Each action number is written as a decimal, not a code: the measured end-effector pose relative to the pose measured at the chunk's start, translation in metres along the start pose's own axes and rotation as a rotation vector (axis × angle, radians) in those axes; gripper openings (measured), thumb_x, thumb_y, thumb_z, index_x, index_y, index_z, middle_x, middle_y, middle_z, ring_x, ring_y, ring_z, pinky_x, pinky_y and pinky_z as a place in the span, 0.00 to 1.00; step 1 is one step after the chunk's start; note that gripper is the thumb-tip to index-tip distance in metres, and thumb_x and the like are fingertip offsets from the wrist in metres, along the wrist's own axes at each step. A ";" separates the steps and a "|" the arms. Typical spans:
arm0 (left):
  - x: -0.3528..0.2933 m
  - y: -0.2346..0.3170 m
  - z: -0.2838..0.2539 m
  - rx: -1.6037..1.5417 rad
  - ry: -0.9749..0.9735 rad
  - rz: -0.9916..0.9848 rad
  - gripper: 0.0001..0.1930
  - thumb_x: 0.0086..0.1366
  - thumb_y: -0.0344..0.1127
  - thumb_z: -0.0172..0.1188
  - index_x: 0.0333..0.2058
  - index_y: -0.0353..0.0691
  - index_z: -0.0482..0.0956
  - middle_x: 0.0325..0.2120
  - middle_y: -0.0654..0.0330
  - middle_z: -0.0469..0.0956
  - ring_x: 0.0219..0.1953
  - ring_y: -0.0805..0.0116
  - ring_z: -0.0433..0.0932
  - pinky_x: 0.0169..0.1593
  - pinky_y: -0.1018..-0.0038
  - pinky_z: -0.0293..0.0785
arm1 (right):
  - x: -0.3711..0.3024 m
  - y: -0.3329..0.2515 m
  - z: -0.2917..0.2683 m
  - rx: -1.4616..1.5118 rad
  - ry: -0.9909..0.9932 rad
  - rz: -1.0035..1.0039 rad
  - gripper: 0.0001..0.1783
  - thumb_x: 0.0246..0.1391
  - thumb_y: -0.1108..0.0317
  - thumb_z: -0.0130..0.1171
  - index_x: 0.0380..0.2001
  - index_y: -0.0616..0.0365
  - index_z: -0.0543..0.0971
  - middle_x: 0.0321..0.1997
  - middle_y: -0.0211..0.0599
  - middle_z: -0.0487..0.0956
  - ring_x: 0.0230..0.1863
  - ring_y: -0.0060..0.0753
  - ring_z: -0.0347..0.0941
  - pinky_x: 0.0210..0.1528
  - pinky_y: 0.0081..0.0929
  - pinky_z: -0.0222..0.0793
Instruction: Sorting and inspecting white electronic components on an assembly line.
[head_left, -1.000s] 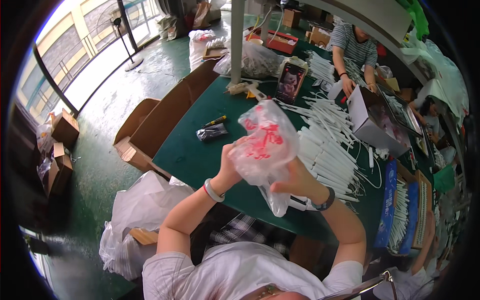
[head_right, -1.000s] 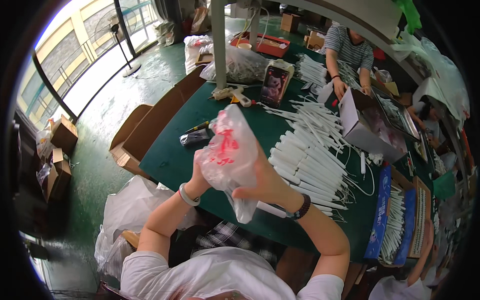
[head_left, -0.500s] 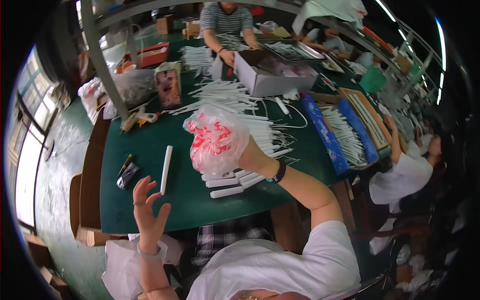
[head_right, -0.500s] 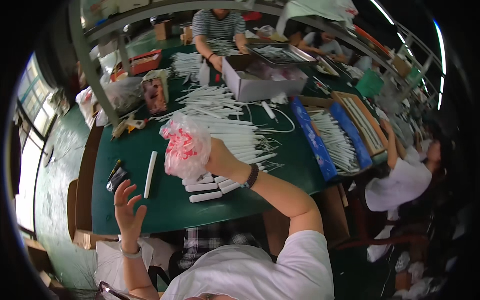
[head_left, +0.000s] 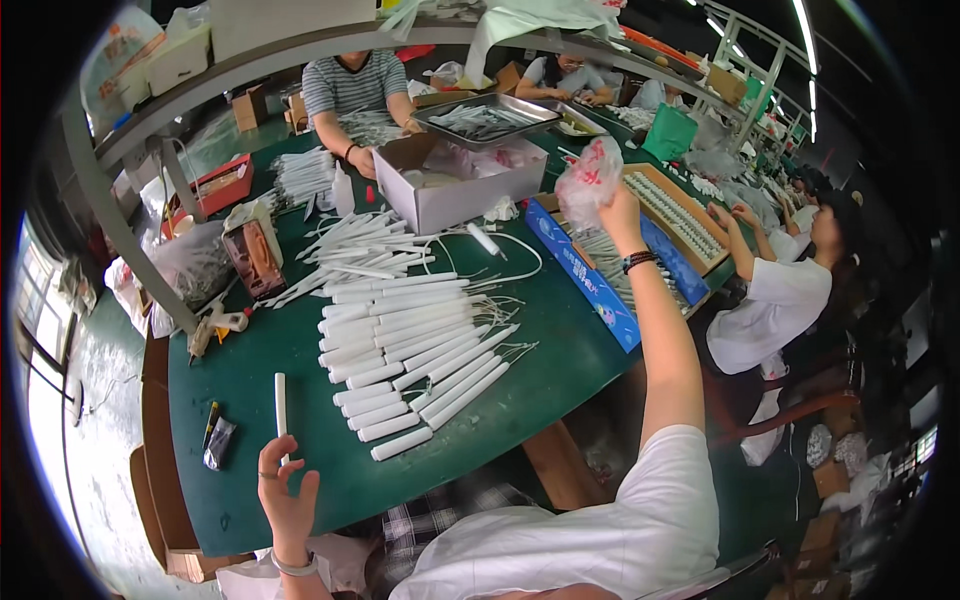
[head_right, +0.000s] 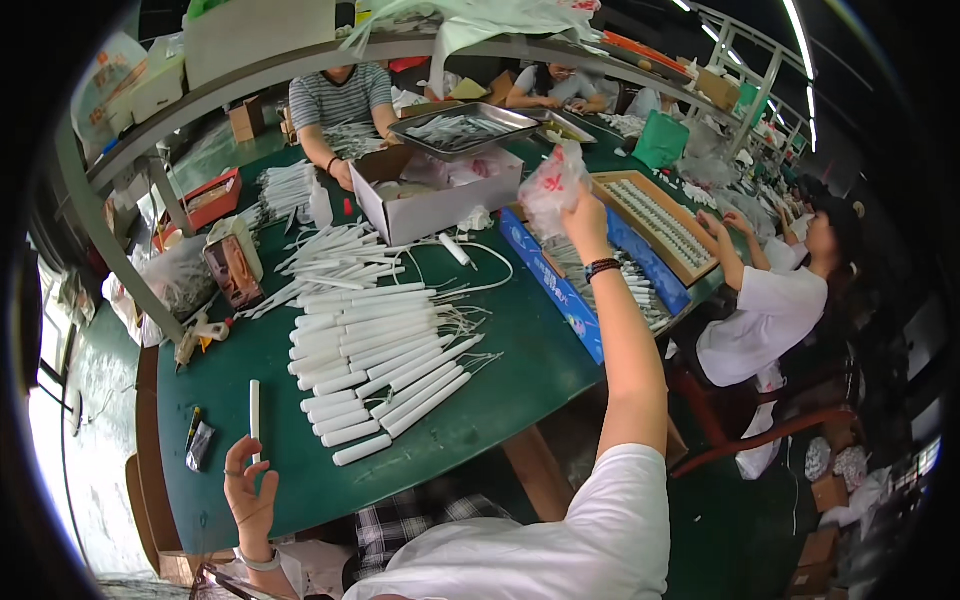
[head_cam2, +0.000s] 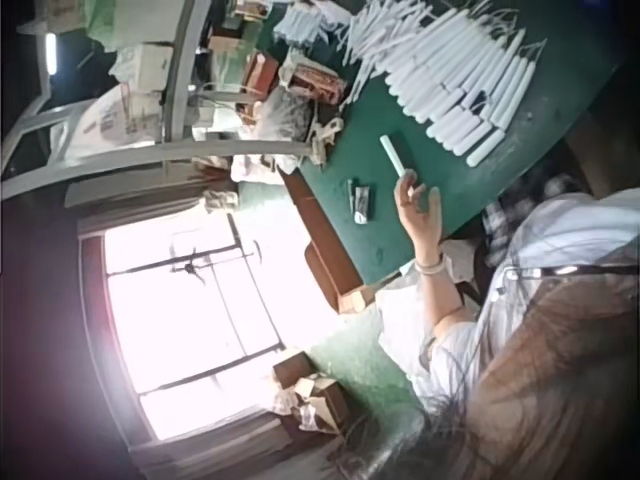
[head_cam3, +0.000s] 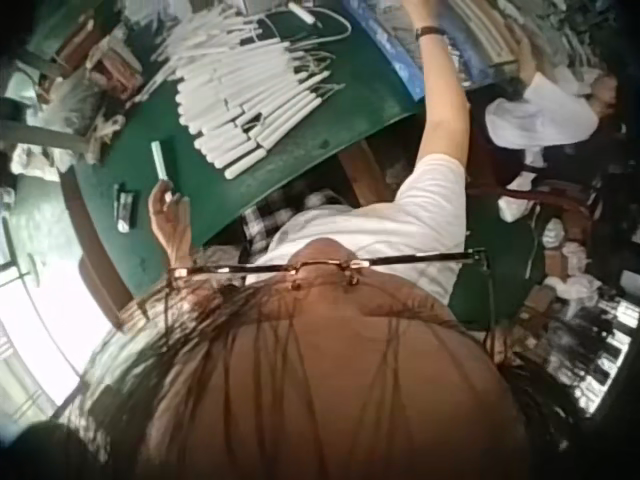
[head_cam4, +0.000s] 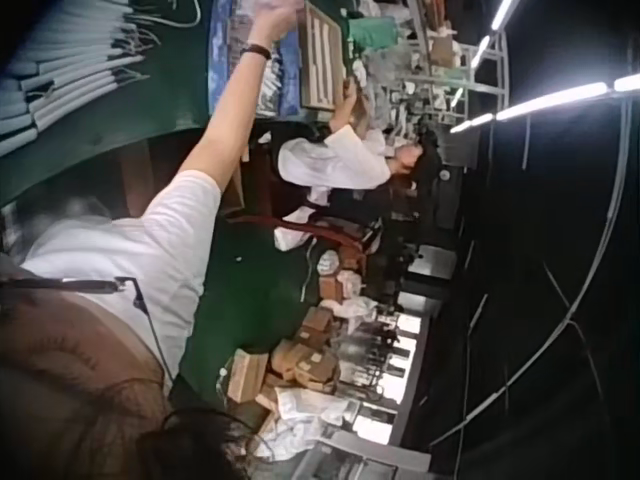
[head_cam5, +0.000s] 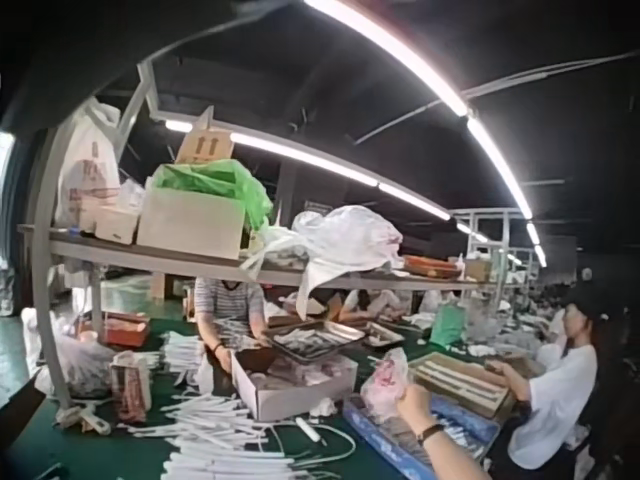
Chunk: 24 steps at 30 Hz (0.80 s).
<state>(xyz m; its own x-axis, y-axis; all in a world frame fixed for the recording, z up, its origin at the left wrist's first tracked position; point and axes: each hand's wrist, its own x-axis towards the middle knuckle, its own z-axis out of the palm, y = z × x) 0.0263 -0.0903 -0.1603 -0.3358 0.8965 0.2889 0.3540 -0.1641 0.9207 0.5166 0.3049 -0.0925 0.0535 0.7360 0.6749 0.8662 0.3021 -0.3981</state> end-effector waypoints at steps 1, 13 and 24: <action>0.002 -0.005 0.001 -0.023 0.003 -0.006 0.29 0.45 0.14 0.55 0.49 0.38 0.68 0.46 0.60 0.69 0.47 0.69 0.69 0.43 0.76 0.70 | 0.001 0.009 0.003 -0.086 0.113 -0.170 0.22 0.33 0.75 0.61 0.38 0.64 0.73 0.39 0.55 0.72 0.41 0.56 0.69 0.45 0.40 0.67; 0.016 0.000 0.017 0.020 0.040 -0.089 0.29 0.44 0.15 0.53 0.49 0.37 0.68 0.44 0.59 0.70 0.46 0.69 0.69 0.43 0.77 0.69 | -0.006 0.061 0.077 -0.472 -0.671 0.203 0.34 0.46 0.50 0.57 0.51 0.63 0.69 0.57 0.56 0.64 0.59 0.51 0.58 0.56 0.47 0.57; 0.031 0.001 0.020 0.020 -0.010 -0.066 0.31 0.48 0.16 0.52 0.54 0.39 0.65 0.47 0.59 0.68 0.46 0.70 0.69 0.44 0.79 0.69 | 0.019 0.052 0.036 0.048 -0.311 -0.039 0.48 0.35 0.50 0.67 0.56 0.64 0.59 0.51 0.57 0.70 0.54 0.51 0.66 0.54 0.37 0.63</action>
<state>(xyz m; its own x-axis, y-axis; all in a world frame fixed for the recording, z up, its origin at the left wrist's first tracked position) 0.0337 -0.0542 -0.1559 -0.3506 0.9090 0.2254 0.3489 -0.0965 0.9322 0.5445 0.3564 -0.1234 -0.1402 0.8709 0.4711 0.8397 0.3567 -0.4095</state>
